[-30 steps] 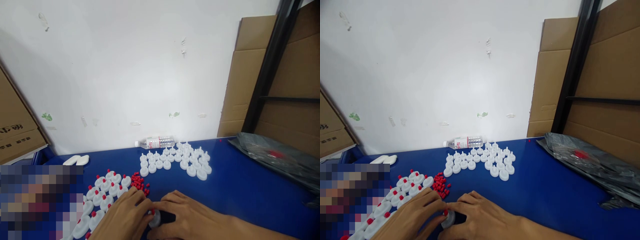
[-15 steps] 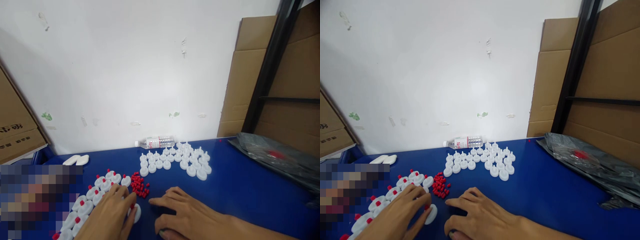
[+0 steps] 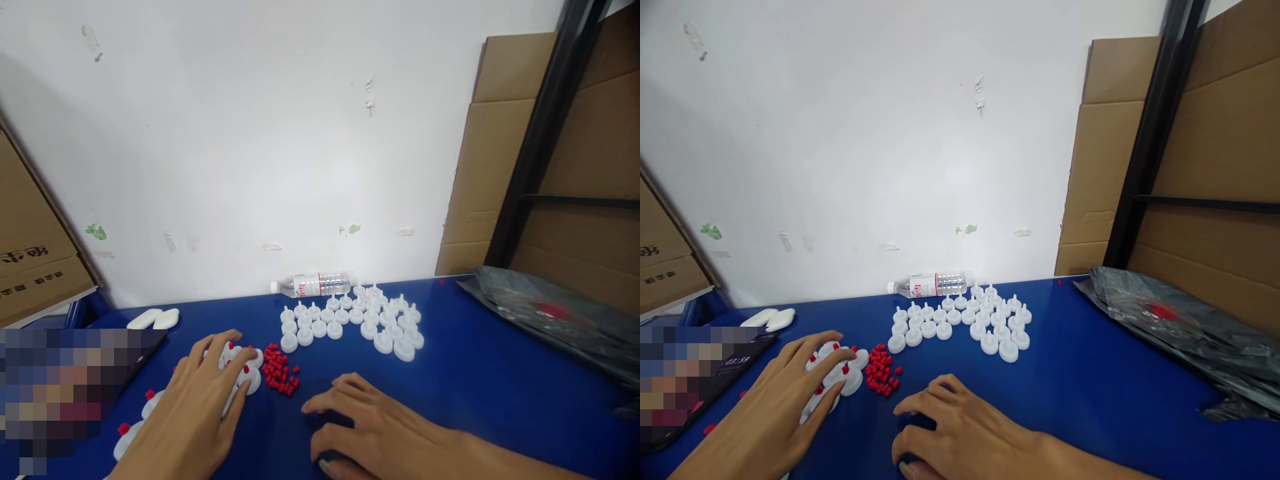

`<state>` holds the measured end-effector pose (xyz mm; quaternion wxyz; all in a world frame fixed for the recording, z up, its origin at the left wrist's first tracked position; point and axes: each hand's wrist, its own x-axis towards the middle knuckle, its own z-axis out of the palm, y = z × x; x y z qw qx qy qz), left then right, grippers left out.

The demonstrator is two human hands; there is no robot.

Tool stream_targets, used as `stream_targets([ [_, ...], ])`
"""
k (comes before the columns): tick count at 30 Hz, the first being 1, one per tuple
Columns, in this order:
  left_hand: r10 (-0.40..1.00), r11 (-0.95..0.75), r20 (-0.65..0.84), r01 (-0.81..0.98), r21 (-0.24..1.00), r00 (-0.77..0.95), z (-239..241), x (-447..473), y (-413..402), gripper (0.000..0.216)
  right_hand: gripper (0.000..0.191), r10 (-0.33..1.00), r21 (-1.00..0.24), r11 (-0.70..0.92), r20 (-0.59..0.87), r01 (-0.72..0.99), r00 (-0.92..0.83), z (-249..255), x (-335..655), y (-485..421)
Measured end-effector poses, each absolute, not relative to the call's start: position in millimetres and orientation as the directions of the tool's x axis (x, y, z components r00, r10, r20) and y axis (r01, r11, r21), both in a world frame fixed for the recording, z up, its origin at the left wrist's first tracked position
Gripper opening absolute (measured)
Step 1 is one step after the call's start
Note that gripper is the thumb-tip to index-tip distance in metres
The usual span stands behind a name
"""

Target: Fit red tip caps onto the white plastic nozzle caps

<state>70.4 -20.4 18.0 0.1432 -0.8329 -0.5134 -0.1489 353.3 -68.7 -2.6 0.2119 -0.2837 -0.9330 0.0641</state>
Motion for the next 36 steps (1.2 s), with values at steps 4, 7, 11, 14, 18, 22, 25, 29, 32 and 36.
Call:
stream_targets([
  [4, 0.843, -0.44, 0.257, 0.88, -0.179, 0.473, 11.9, 74.5, -21.2, 0.046, 0.025, 0.549, -0.232, 0.836, 0.351, 0.497, -0.759, -1.4, 353.0, -67.0],
  [7, 0.846, -0.492, 0.116, 0.846, -0.204, 0.52, 8.1, 70.9, -19.2, 0.054, 0.024, 0.552, -0.234, 0.834, 0.351, 0.5, -0.757, -1.1, 353.4, -66.6],
  [11, 0.872, -0.464, 0.058, 0.858, -0.22, 0.487, 4.8, 64.7, -13.7, 0.065, 0.022, 0.56, -0.258, 0.828, 0.336, 0.498, -0.757, -1.4, 353.5, -67.4],
  [14, 0.864, -0.464, 0.087, 0.852, -0.243, 0.496, -2.3, 57.2, -7.8, 0.061, 0.02, 0.582, -0.272, 0.812, 0.332, 0.516, -0.742, -1.2, 353.1, -67.9],
  [18, 0.805, -0.481, 0.246, 0.836, -0.262, 0.54, -12.6, 48.9, -3.1, 0.049, 0.021, 0.676, -0.247, 0.733, 0.369, 0.634, -0.638, -2.1, 358.0, -61.9],
  [22, 0.752, -0.477, 0.375, 0.841, -0.256, 0.541, -4.0, 58.0, -9.0, 0.041, 0.032, 0.769, -0.144, 0.577, 0.427, 0.804, -0.475, -9.0, 371.9, -45.2],
  [25, 0.734, -0.522, 0.365, 0.819, -0.237, 0.573, 7.0, 72.8, -16.2, 0.037, 0.043, 0.792, -0.089, 0.527, 0.411, 0.845, -0.451, -13.8, 380.8, -34.6],
  [29, 0.73, -0.579, 0.269, 0.778, -0.246, 0.628, 5.4, 91.7, -22.9, 0.042, 0.053, 0.789, -0.118, 0.582, 0.322, 0.805, -0.523, -12.7, 383.4, -32.1],
  [32, 0.76, -0.59, 0.152, 0.769, -0.248, 0.632, 1.6, 104.6, -26.8, 0.046, 0.055, 0.785, -0.159, 0.608, 0.264, 0.778, -0.56, -10.0, 381.6, -34.2],
  [36, 0.806, -0.575, -0.012, 0.778, -0.253, 0.592, 9.7, 119.1, -30.8, 0.056, 0.054, 0.809, -0.201, 0.579, 0.258, 0.79, -0.528, -9.9, 380.1, -35.8],
])
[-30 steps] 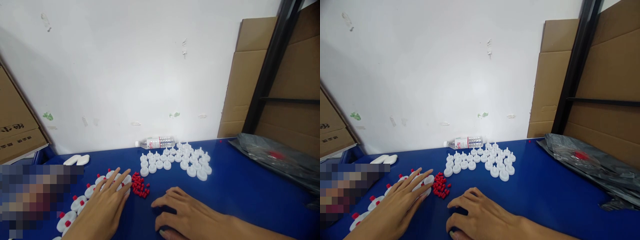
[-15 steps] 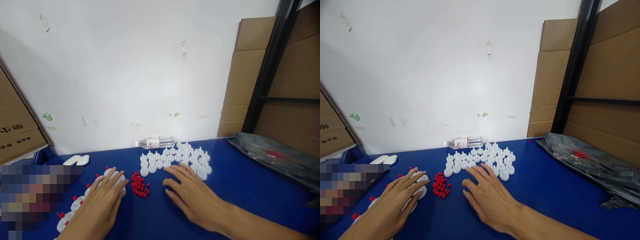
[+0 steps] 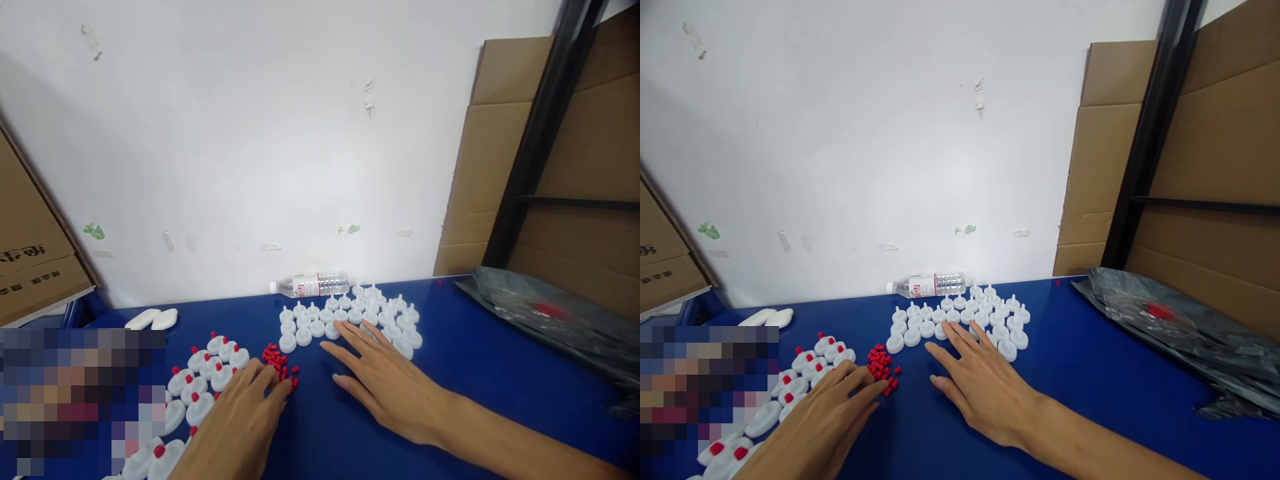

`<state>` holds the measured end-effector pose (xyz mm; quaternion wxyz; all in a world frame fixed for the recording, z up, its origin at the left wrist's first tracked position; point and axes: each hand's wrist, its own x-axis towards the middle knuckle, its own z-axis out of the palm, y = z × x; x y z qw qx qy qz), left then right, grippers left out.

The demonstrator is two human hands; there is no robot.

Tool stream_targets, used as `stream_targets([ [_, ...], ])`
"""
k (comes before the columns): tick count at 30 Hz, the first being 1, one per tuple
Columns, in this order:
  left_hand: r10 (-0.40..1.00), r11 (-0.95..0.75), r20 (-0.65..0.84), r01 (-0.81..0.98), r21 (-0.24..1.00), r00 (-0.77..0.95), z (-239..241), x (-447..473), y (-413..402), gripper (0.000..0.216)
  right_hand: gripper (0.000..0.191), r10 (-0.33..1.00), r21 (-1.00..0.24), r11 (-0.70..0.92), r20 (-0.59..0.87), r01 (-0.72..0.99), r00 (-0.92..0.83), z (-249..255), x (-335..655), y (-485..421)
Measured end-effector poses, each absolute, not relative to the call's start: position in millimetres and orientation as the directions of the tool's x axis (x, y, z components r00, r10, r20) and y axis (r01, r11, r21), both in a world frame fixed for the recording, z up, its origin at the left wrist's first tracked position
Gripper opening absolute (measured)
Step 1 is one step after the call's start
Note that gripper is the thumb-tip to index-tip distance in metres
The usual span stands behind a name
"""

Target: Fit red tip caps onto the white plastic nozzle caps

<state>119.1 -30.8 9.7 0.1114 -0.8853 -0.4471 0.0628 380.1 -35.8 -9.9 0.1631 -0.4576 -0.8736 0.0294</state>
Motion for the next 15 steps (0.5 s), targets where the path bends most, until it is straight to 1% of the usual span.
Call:
stream_targets([
  [4, 0.8, -0.584, -0.051, 0.757, -0.292, 0.598, 16.1, 124.0, -31.6, 0.057, 0.057, 0.826, -0.215, 0.556, 0.252, 0.803, -0.504, -9.7, 381.5, -34.8],
  [7, 0.785, -0.584, -0.003, 0.74, -0.334, 0.619, 10.1, 121.2, -30.3, 0.051, 0.06, 0.824, -0.231, 0.564, 0.223, 0.793, -0.521, -8.4, 383.0, -32.9],
  [9, 0.78, -0.572, 0.047, 0.741, -0.351, 0.624, 3.4, 118.1, -29.1, 0.048, 0.059, 0.823, -0.23, 0.566, 0.218, 0.792, -0.524, -7.6, 382.7, -32.7],
  [11, 0.77, -0.569, 0.087, 0.742, -0.353, 0.632, -2.2, 115.4, -28.2, 0.048, 0.054, 0.812, -0.212, 0.579, 0.244, 0.787, -0.531, -6.8, 380.7, -34.3],
  [15, 0.721, -0.612, 0.153, 0.725, -0.315, 0.676, -6.0, 113.1, -28.3, 0.051, 0.034, 0.743, -0.2, 0.65, 0.368, 0.733, -0.559, -3.9, 372.9, -43.1],
])
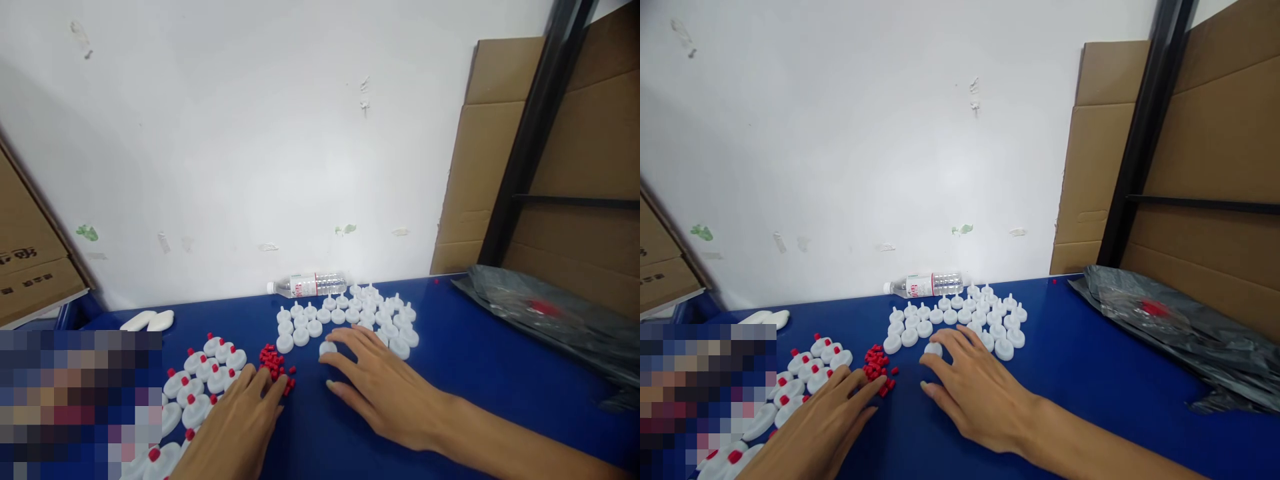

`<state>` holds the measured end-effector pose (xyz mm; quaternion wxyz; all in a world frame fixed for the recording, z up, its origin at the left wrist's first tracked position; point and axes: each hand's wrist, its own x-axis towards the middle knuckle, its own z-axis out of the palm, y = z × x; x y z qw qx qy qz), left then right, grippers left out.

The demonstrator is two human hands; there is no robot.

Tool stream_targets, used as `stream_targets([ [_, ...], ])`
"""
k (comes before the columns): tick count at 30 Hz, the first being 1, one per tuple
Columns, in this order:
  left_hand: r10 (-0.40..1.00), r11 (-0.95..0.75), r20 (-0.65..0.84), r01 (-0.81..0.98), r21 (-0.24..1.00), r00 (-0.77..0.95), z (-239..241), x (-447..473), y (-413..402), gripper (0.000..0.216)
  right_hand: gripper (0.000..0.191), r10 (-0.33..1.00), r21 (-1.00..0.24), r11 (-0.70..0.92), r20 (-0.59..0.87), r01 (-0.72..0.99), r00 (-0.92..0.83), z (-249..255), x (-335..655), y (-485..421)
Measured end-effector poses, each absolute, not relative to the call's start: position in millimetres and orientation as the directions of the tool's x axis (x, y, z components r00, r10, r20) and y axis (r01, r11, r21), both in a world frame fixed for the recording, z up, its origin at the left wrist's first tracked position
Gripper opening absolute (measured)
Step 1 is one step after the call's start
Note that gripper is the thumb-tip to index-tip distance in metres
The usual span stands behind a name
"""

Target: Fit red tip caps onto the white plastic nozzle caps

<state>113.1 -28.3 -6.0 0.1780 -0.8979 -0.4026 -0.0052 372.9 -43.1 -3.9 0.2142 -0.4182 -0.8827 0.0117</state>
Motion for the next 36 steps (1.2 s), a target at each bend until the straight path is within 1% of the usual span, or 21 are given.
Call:
stream_targets([
  [2, 0.698, -0.63, 0.167, 0.708, -0.319, 0.696, -5.4, 113.6, -29.3, 0.053, 0.027, 0.693, -0.205, 0.703, 0.412, 0.681, -0.591, -2.5, 369.2, -48.5],
  [5, 0.687, -0.637, 0.174, 0.7, -0.322, 0.705, -4.6, 114.8, -30.4, 0.054, 0.025, 0.651, -0.202, 0.742, 0.442, 0.639, -0.616, -1.6, 366.3, -54.0],
  [10, 0.718, -0.654, 0.121, 0.724, -0.22, 0.685, -1.4, 115.9, -32.2, 0.056, 0.027, 0.696, -0.253, 0.713, 0.375, 0.655, -0.612, -4.2, 366.4, -53.3],
  [15, 0.811, -0.583, -0.006, 0.809, -0.07, 0.585, 10.0, 120.7, -37.2, 0.044, 0.027, 0.697, -0.285, 0.716, 0.352, 0.638, -0.625, -9.2, 365.3, -50.8],
  [17, 0.833, -0.552, -0.023, 0.833, -0.02, 0.552, 13.7, 122.3, -38.8, 0.041, 0.025, 0.681, -0.279, 0.731, 0.35, 0.622, -0.643, -9.3, 364.9, -51.2],
  [20, 0.842, -0.537, -0.035, 0.843, 0.023, 0.538, 15.0, 123.8, -39.8, 0.034, 0.022, 0.649, -0.262, 0.761, 0.339, 0.594, -0.682, -6.9, 364.8, -52.9],
  [23, 0.831, -0.554, -0.049, 0.832, 0.023, 0.554, 11.9, 123.8, -39.7, 0.029, 0.025, 0.634, -0.251, 0.773, 0.3, 0.582, -0.713, -3.9, 365.0, -55.2],
  [27, 0.794, -0.608, 0.024, 0.794, -0.01, 0.608, 8.4, 121.4, -40.1, 0.033, 0.035, 0.611, -0.216, 0.791, 0.249, 0.572, -0.751, -2.7, 364.8, -56.8],
  [29, 0.771, -0.629, 0.124, 0.777, 0.002, 0.624, 9.0, 119.8, -40.6, 0.031, 0.034, 0.599, -0.194, 0.801, 0.254, 0.567, -0.759, -3.1, 364.6, -56.6],
  [31, 0.751, -0.646, 0.232, 0.761, 0.065, 0.618, 10.6, 118.7, -41.5, 0.028, 0.031, 0.577, -0.174, 0.816, 0.274, 0.551, -0.769, -3.6, 364.5, -55.9],
  [33, 0.731, -0.669, 0.306, 0.727, 0.151, 0.609, 12.5, 118.4, -43.0, 0.026, 0.03, 0.553, -0.164, 0.833, 0.287, 0.529, -0.782, -4.2, 364.7, -55.0],
  [36, 0.702, -0.709, 0.319, 0.667, 0.229, 0.637, 14.5, 119.5, -46.5, 0.026, 0.029, 0.524, -0.158, 0.851, 0.299, 0.501, -0.797, -5.5, 365.2, -53.7],
])
